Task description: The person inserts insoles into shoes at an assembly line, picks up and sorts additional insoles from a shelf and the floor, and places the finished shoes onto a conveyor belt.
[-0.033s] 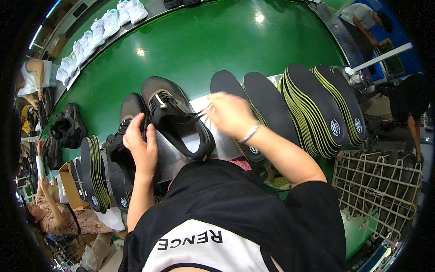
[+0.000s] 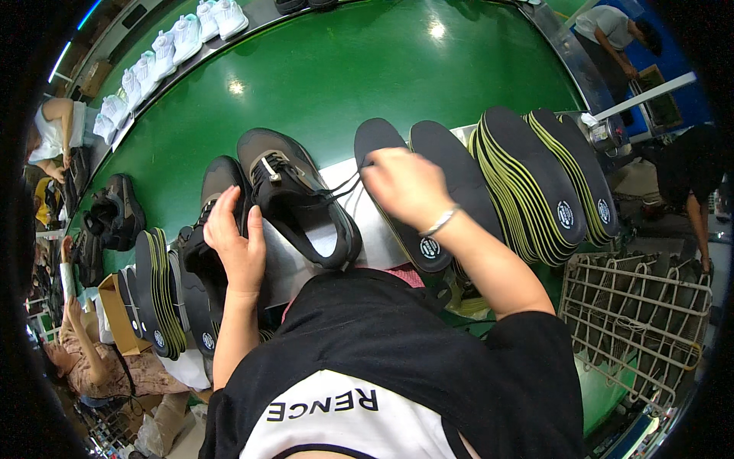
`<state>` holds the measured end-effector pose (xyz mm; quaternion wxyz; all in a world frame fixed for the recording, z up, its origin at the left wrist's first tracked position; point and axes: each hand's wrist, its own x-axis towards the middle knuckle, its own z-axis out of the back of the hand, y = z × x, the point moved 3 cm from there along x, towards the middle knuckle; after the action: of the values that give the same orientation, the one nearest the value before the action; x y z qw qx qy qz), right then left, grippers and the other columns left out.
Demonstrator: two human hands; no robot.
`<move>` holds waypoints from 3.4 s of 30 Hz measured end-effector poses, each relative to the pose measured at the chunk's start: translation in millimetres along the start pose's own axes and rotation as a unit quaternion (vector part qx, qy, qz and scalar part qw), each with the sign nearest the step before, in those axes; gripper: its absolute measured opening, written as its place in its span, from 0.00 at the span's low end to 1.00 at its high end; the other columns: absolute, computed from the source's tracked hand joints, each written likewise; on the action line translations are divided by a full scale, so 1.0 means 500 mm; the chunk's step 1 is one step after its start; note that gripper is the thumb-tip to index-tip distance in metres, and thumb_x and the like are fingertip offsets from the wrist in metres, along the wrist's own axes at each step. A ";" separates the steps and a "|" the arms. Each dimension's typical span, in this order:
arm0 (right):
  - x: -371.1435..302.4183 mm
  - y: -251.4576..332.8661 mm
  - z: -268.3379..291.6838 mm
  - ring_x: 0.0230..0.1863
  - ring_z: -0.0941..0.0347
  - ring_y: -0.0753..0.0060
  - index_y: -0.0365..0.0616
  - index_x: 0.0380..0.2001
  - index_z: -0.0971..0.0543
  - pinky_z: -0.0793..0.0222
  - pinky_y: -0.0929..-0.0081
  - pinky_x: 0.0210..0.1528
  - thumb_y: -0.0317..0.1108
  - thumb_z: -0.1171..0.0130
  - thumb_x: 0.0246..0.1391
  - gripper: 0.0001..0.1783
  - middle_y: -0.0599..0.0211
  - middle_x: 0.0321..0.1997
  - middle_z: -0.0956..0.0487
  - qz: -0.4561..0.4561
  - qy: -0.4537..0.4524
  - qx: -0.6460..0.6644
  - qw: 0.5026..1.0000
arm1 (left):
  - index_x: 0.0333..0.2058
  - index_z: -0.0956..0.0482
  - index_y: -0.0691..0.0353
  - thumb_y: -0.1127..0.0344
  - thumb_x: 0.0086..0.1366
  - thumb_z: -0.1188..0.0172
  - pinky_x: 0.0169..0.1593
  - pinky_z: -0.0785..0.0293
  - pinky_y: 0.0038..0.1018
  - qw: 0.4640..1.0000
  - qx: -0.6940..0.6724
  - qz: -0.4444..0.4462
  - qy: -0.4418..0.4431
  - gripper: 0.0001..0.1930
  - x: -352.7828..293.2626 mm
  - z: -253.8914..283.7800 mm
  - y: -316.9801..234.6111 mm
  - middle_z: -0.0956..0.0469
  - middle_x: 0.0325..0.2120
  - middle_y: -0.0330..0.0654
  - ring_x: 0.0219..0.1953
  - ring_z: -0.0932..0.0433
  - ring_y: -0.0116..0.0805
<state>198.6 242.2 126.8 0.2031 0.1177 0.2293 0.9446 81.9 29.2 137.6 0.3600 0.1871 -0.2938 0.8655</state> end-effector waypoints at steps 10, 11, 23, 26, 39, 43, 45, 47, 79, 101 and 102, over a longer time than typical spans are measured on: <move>-0.151 -0.182 -0.020 0.54 0.44 0.51 0.45 0.36 0.31 0.43 0.52 0.46 0.52 0.40 0.35 0.28 0.46 0.54 0.42 -0.274 0.077 -0.256 0.924 | 0.45 0.35 0.60 0.73 0.45 0.47 0.26 0.29 0.26 0.921 0.076 -0.201 0.326 0.24 -0.022 -0.110 -0.062 0.34 0.46 0.44 0.26 0.26 0.33; -0.147 -0.184 -0.023 0.53 0.43 0.51 0.46 0.35 0.31 0.43 0.53 0.45 0.52 0.40 0.34 0.28 0.47 0.52 0.41 -0.280 0.081 -0.259 0.921 | 0.43 0.34 0.61 0.74 0.44 0.49 0.26 0.29 0.27 0.916 0.084 -0.204 0.334 0.22 -0.024 -0.119 -0.066 0.33 0.44 0.45 0.26 0.25 0.33; -0.147 -0.192 -0.018 0.45 0.40 0.54 0.45 0.33 0.32 0.45 0.59 0.44 0.54 0.35 0.26 0.32 0.55 0.39 0.34 -0.320 0.070 -0.223 0.918 | 0.42 0.35 0.63 0.72 0.48 0.48 0.30 0.30 0.31 0.952 -0.075 -0.127 0.268 0.19 0.015 -0.104 -0.068 0.31 0.30 0.46 0.26 0.27 0.41; -0.142 -0.197 -0.012 0.45 0.40 0.54 0.45 0.32 0.32 0.45 0.59 0.44 0.54 0.35 0.26 0.32 0.55 0.39 0.34 -0.330 0.088 -0.214 0.915 | 0.33 0.31 0.64 0.72 0.43 0.47 0.24 0.29 0.27 0.922 0.109 -0.171 0.329 0.13 -0.009 -0.134 -0.082 0.33 0.26 0.43 0.24 0.26 0.33; -0.119 0.005 0.097 0.21 0.32 0.79 0.31 0.34 0.31 0.35 0.86 0.22 0.37 0.54 0.47 0.18 0.64 0.28 0.28 -0.225 0.105 0.560 0.790 | 0.31 0.30 0.67 0.61 0.48 0.39 0.28 0.34 0.21 0.907 -0.350 0.203 0.116 0.16 0.123 -0.023 0.067 0.31 0.21 0.37 0.22 0.33 0.27; -0.107 0.036 0.097 0.31 0.33 0.77 0.30 0.18 0.25 0.38 0.81 0.34 0.32 0.50 0.41 0.12 0.63 0.33 0.30 -0.218 0.213 0.549 0.778 | 0.40 0.33 0.62 0.61 0.36 0.32 0.44 0.36 0.33 0.978 -0.086 -0.086 0.168 0.30 0.059 -0.040 0.033 0.38 0.39 0.49 0.42 0.36 0.46; -0.101 0.038 0.103 0.31 0.33 0.78 0.30 0.19 0.25 0.38 0.81 0.34 0.31 0.50 0.41 0.12 0.64 0.33 0.30 -0.209 0.250 0.536 0.779 | 0.38 0.32 0.62 0.67 0.41 0.36 0.43 0.34 0.33 0.981 -0.089 -0.141 0.102 0.23 0.051 -0.054 0.030 0.34 0.39 0.47 0.42 0.33 0.46; -0.089 0.055 0.118 0.30 0.34 0.80 0.32 0.20 0.25 0.39 0.83 0.33 0.29 0.49 0.39 0.09 0.65 0.29 0.29 -0.211 0.316 0.505 0.775 | 0.35 0.30 0.63 0.73 0.45 0.41 0.41 0.33 0.32 0.981 -0.145 -0.109 0.074 0.16 0.051 -0.077 0.038 0.29 0.36 0.46 0.40 0.30 0.45; 0.018 0.155 0.021 0.30 0.31 0.65 0.35 0.19 0.25 0.36 0.76 0.31 0.31 0.48 0.38 0.09 0.56 0.24 0.28 -0.110 0.436 0.189 0.873 | 0.25 0.26 0.69 0.64 0.50 0.45 0.35 0.33 0.24 0.801 -0.464 0.344 0.160 0.11 0.052 -0.203 0.135 0.25 0.21 0.43 0.27 0.28 0.29; -0.077 0.156 -0.011 0.28 0.29 0.61 0.38 0.31 0.31 0.36 0.65 0.33 0.56 0.42 0.33 0.31 0.57 0.29 0.32 0.045 0.338 -0.321 0.884 | 0.41 0.31 0.66 0.71 0.51 0.46 0.42 0.34 0.20 0.706 -0.537 0.312 0.342 0.16 0.045 -0.182 0.111 0.27 0.34 0.38 0.36 0.29 0.25; -0.072 0.157 -0.011 0.28 0.29 0.61 0.38 0.31 0.31 0.36 0.65 0.33 0.56 0.42 0.33 0.31 0.57 0.29 0.32 0.044 0.337 -0.320 0.884 | 0.42 0.31 0.66 0.71 0.52 0.47 0.41 0.34 0.20 0.710 -0.528 0.312 0.346 0.16 0.047 -0.182 0.112 0.27 0.34 0.38 0.36 0.30 0.25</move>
<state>203.2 160.5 155.4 0.0983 -0.2692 -0.0366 0.9573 15.0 68.0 60.3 0.1864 -0.4486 -0.5991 0.6365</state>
